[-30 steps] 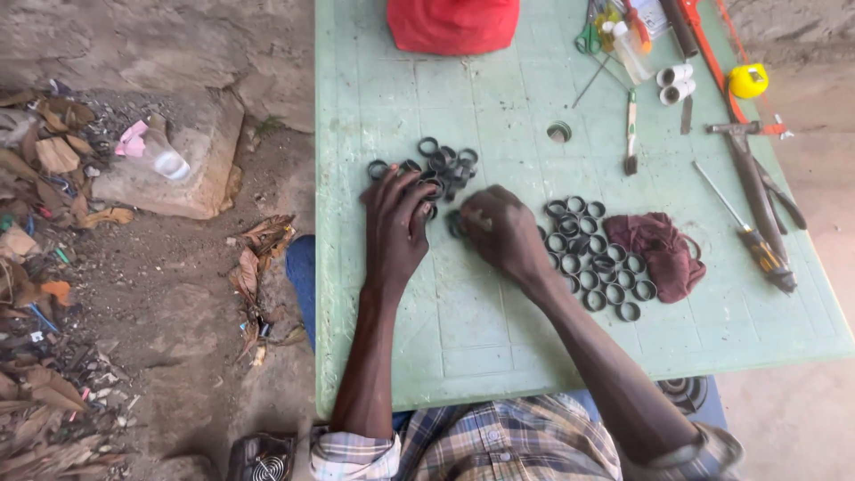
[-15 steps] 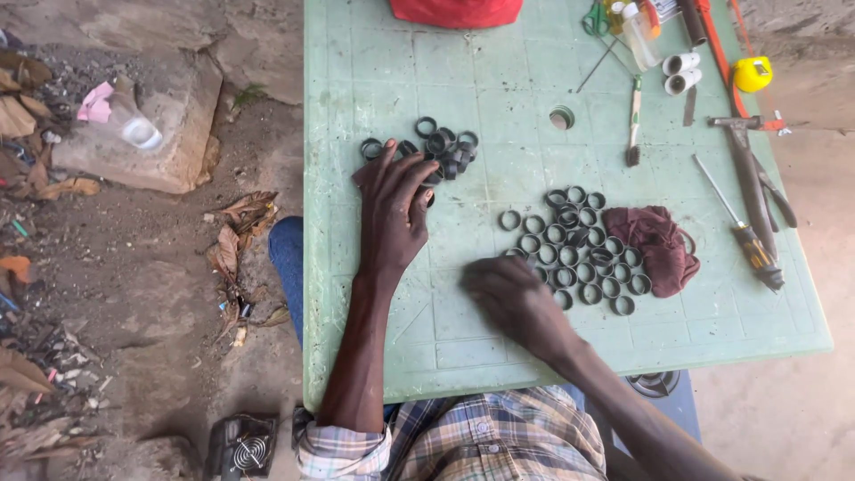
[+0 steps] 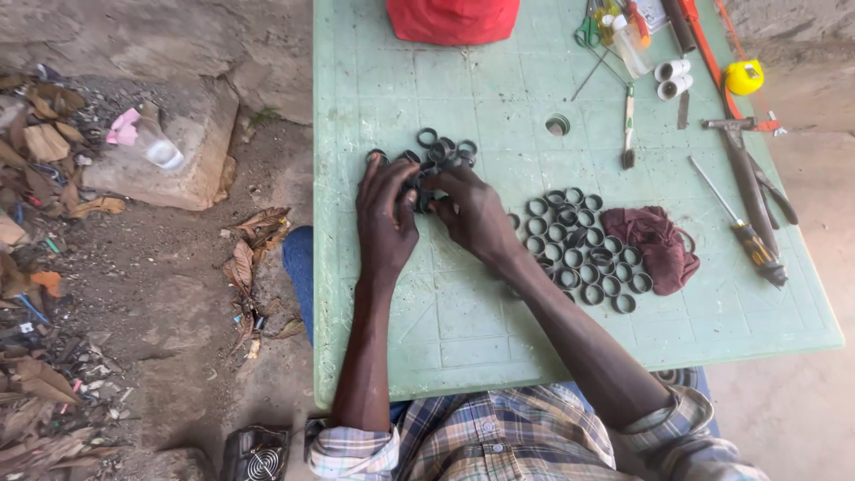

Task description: The recorder sorts small black rings from a red bag and then sands them individually using sandpaper on a table.

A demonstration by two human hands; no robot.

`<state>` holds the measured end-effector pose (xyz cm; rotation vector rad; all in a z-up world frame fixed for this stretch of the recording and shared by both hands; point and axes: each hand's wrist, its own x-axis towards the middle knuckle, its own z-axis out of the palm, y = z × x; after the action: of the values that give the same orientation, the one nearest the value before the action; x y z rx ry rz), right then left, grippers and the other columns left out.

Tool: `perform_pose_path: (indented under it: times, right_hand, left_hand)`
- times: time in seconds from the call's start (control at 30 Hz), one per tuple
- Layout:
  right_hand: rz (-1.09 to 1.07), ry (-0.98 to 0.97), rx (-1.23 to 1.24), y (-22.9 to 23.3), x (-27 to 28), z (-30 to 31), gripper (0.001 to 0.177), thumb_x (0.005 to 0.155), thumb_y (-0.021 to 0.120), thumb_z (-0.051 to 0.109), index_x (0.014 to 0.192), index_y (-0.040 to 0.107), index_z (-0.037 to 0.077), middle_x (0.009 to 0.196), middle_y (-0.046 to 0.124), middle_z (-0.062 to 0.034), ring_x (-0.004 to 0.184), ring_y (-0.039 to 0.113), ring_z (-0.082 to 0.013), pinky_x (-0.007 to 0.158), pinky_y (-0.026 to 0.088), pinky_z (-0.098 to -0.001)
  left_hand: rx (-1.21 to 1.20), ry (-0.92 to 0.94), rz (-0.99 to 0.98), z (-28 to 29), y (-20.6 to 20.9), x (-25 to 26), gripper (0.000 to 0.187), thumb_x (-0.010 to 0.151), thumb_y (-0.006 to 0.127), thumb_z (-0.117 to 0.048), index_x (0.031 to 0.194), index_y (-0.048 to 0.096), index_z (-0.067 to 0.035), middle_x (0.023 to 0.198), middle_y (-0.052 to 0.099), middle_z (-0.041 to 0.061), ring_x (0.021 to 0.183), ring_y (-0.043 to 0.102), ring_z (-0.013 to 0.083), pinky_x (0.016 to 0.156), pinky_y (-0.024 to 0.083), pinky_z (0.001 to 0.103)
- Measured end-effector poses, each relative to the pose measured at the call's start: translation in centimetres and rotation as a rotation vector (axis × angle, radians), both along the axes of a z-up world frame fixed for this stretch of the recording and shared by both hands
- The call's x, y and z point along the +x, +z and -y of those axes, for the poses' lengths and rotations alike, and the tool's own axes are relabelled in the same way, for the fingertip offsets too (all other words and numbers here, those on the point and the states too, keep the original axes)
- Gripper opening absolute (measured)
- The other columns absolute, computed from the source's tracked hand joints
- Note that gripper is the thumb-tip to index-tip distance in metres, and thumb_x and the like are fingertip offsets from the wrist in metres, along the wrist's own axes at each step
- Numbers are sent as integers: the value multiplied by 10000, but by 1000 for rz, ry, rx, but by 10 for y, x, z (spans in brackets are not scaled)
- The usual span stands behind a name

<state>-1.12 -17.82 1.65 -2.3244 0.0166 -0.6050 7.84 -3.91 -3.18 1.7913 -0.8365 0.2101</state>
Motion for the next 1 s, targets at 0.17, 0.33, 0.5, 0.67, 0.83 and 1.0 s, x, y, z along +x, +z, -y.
perform_pose_path:
  times: [0.17, 0.33, 0.5, 0.67, 0.83, 1.0]
  right_hand:
    - [-102, -128, 7, 4, -16, 4, 120, 920, 700, -32, 1025, 729, 17, 1070, 713, -167, 824, 744, -257, 649, 614, -357]
    - [-190, -13, -91, 11, -57, 0, 113, 912, 708, 10, 1010, 739, 56, 1084, 711, -136, 891, 720, -255, 725, 612, -349]
    - [-231, 61, -242, 34, -71, -20, 161, 847, 736, 77, 1007, 756, 67, 1156, 701, -104, 1043, 647, -309, 902, 540, -415]
    - [-175, 38, -243, -4, -89, -28, 196, 854, 783, 187, 992, 744, 53, 1151, 701, -96, 1097, 625, -302, 969, 507, -436]
    - [-118, 115, -243, -9, -127, -5, 110, 880, 777, 178, 957, 758, 103, 1152, 727, -52, 1126, 651, -246, 983, 528, -409]
    - [-153, -7, -223, 18, -116, 11, 123, 879, 788, 179, 967, 751, 101, 1126, 738, -41, 1054, 664, -217, 904, 561, -357]
  left_hand:
    - [143, -23, 27, 0, 1, -4, 456, 868, 629, 61, 1270, 696, -143, 1427, 578, 120, 1513, 347, 388, 1237, 268, 547]
    - [170, 3, 51, 5, -9, 1, 462, 854, 597, 108, 1205, 739, -158, 1437, 593, 96, 1525, 339, 368, 1249, 259, 546]
    - [93, 14, 21, 0, 3, -3, 467, 869, 548, 136, 1220, 727, -116, 1437, 611, 96, 1541, 357, 374, 1258, 312, 498]
    - [61, 46, 16, -7, 4, -4, 363, 927, 602, 88, 1214, 712, -105, 1418, 618, 92, 1526, 390, 375, 1263, 331, 485]
    - [50, 86, -13, -11, 5, -11, 383, 881, 633, 91, 1203, 710, -102, 1379, 635, 102, 1496, 404, 392, 1227, 338, 502]
    - [16, 131, 30, -7, 0, -5, 361, 920, 619, 93, 1223, 694, -89, 1369, 657, 111, 1497, 433, 396, 1241, 366, 498]
